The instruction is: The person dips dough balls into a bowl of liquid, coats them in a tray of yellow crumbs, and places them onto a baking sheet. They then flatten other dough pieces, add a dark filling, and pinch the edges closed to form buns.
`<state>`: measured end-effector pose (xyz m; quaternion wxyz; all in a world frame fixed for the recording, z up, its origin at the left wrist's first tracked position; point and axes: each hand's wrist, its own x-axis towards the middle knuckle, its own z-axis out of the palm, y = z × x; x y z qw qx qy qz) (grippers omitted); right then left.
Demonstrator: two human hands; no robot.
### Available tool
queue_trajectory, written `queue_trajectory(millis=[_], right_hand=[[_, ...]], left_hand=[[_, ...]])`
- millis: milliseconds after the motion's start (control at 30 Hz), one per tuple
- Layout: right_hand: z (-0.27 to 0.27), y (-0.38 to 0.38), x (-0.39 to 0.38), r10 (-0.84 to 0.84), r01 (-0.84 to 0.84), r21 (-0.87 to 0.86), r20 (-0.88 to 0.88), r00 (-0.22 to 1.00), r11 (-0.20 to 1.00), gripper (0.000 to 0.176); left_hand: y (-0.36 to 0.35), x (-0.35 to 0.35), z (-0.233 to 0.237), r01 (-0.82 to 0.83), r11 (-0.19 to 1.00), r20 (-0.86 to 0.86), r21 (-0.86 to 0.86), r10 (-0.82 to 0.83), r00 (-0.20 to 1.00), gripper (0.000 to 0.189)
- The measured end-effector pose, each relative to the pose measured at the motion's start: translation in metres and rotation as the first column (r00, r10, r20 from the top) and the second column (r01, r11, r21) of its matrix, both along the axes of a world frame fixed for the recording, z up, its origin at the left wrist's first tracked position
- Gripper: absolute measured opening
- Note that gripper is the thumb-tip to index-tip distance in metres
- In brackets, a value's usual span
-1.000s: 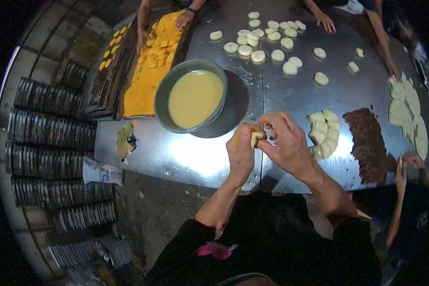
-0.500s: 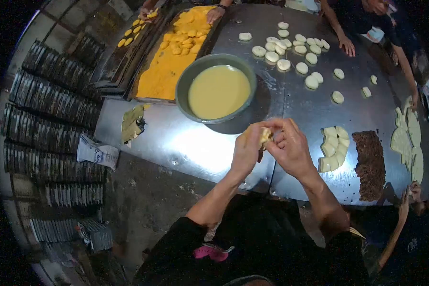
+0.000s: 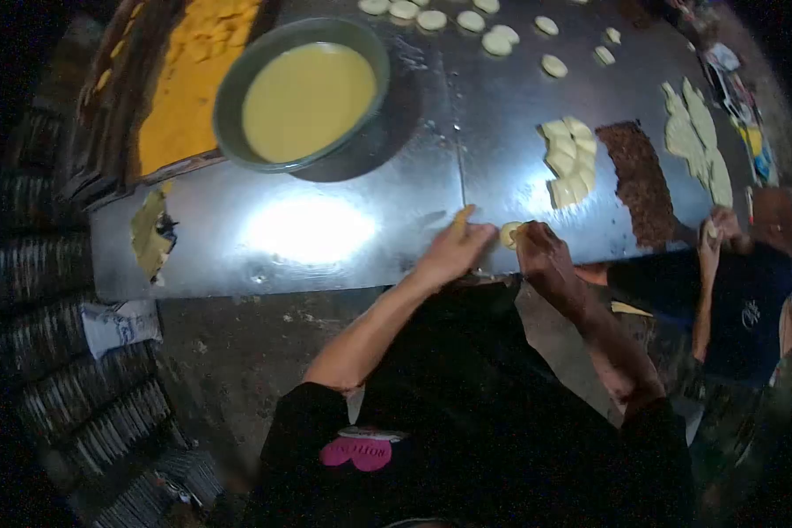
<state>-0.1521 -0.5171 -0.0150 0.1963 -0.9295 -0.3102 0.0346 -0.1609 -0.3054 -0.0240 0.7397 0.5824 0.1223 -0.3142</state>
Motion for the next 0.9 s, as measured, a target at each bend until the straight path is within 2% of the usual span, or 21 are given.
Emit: queue_trajectory(millis=[33, 67, 100, 200, 233, 300, 367, 400, 467, 500, 567, 633, 667, 700, 733, 767, 800, 833, 867, 900], right_hand=[[-0.037, -0.019, -0.008, 0.062, -0.057, -0.038, 0.146, 0.987, 0.998, 0.021], [-0.056, -0.033, -0.015, 0.132, -0.113, -0.082, 0.282, 0.950, 0.990, 0.021], [-0.048, -0.032, -0.016, 0.119, -0.098, -0.090, 0.271, 0.955, 0.991, 0.021], [0.005, -0.008, 0.001, 0.036, -0.062, -0.245, -0.112, 0.993, 0.968, 0.024], [0.016, -0.001, 0.013, 0.025, -0.052, -0.246, -0.113, 0.993, 0.968, 0.024], [0.025, 0.020, 0.031, -0.036, 0.028, -0.135, -0.057, 0.998, 0.990, 0.030], [-0.006, 0.040, 0.045, -0.117, 0.120, -0.019, 0.129, 0.985, 0.993, 0.045], [-0.018, 0.040, 0.048, -0.122, 0.125, -0.016, 0.128, 0.984, 0.992, 0.045], [-0.033, 0.039, 0.049, 0.005, 0.010, -0.209, 0.072, 0.997, 0.978, 0.055], [-0.036, 0.038, 0.061, 0.008, 0.009, -0.206, 0.079, 0.997, 0.978, 0.055], [-0.038, 0.038, 0.058, 0.058, -0.068, -0.233, -0.049, 0.997, 0.970, 0.056], [-0.058, 0.035, 0.056, 0.099, -0.101, -0.219, -0.018, 0.995, 0.971, 0.059], [-0.070, 0.030, 0.054, 0.062, -0.072, -0.060, -0.150, 0.987, 0.996, 0.059], [-0.075, 0.029, 0.052, 0.056, -0.029, 0.099, -0.284, 0.957, 0.995, 0.059], [-0.069, 0.029, 0.054, 0.073, -0.074, 0.003, -0.129, 0.989, 0.997, 0.057], [-0.064, 0.030, 0.062, 0.125, -0.121, -0.084, 0.044, 0.991, 0.989, 0.055], [-0.064, 0.029, 0.059, 0.124, -0.112, -0.113, 0.107, 0.986, 0.987, 0.055], [-0.065, 0.025, 0.056, 0.170, -0.157, -0.106, 0.122, 0.978, 0.982, 0.057], [-0.056, 0.019, 0.054, 0.182, -0.185, -0.075, -0.045, 0.982, 0.980, 0.060], [-0.061, 0.003, 0.051, 0.273, -0.274, -0.029, -0.046, 0.961, 0.961, 0.056]], left_hand=[[0.008, 0.000, -0.006, 0.027, 0.995, 0.081, 0.101, -0.035, 0.996, 0.055], [0.017, 0.000, -0.008, 0.010, 0.996, 0.121, 0.088, -0.021, 0.992, 0.050], [0.028, 0.002, -0.008, -0.012, 0.997, 0.163, 0.078, -0.001, 0.987, 0.045], [0.060, -0.001, 0.007, -0.179, 0.974, 0.164, 0.140, 0.156, 0.974, 0.038], [0.068, 0.001, 0.009, -0.221, 0.962, 0.170, 0.158, 0.194, 0.966, 0.038], [0.077, 0.006, 0.014, -0.269, 0.934, 0.152, 0.235, 0.238, 0.959, 0.036], [0.073, 0.012, 0.015, -0.266, 0.925, 0.146, 0.271, 0.234, 0.961, 0.035], [0.068, 0.020, 0.019, -0.288, 0.909, 0.152, 0.302, 0.253, 0.956, 0.036], [0.056, 0.030, 0.018, -0.304, 0.884, 0.216, 0.356, 0.238, 0.947, 0.036], [0.042, 0.039, 0.023, -0.299, 0.874, 0.203, 0.382, 0.236, 0.950, 0.036], [0.007, 0.061, 0.021, -0.299, 0.860, 0.344, 0.414, 0.157, 0.926, 0.031], [-0.039, 0.093, -0.001, -0.214, 0.858, 0.523, 0.467, -0.073, 0.849, 0.028], [-0.068, 0.112, 0.005, -0.264, 0.690, 0.623, 0.674, -0.338, 0.706, 0.027], [-0.100, 0.125, -0.004, -0.165, 0.547, 0.496, 0.821, -0.538, 0.681, 0.037], [-0.132, 0.143, 0.001, 0.185, 0.488, 0.188, 0.853, -0.618, 0.763, 0.044], [-0.158, 0.149, -0.026, 0.043, 0.530, 0.372, 0.847, -0.649, 0.664, 0.025], [-0.187, 0.143, -0.054, -0.040, 0.504, 0.410, 0.863, -0.650, 0.640, 0.023], [-0.203, 0.142, -0.053, -0.017, 0.477, 0.315, 0.878, -0.553, 0.772, 0.019], [-0.225, 0.137, -0.077, -0.178, 0.658, 0.335, 0.732, -0.118, 0.935, 0.013], [-0.209, 0.138, -0.081, -0.256, 0.604, 0.349, 0.755, -0.039, 0.936, 0.013]])
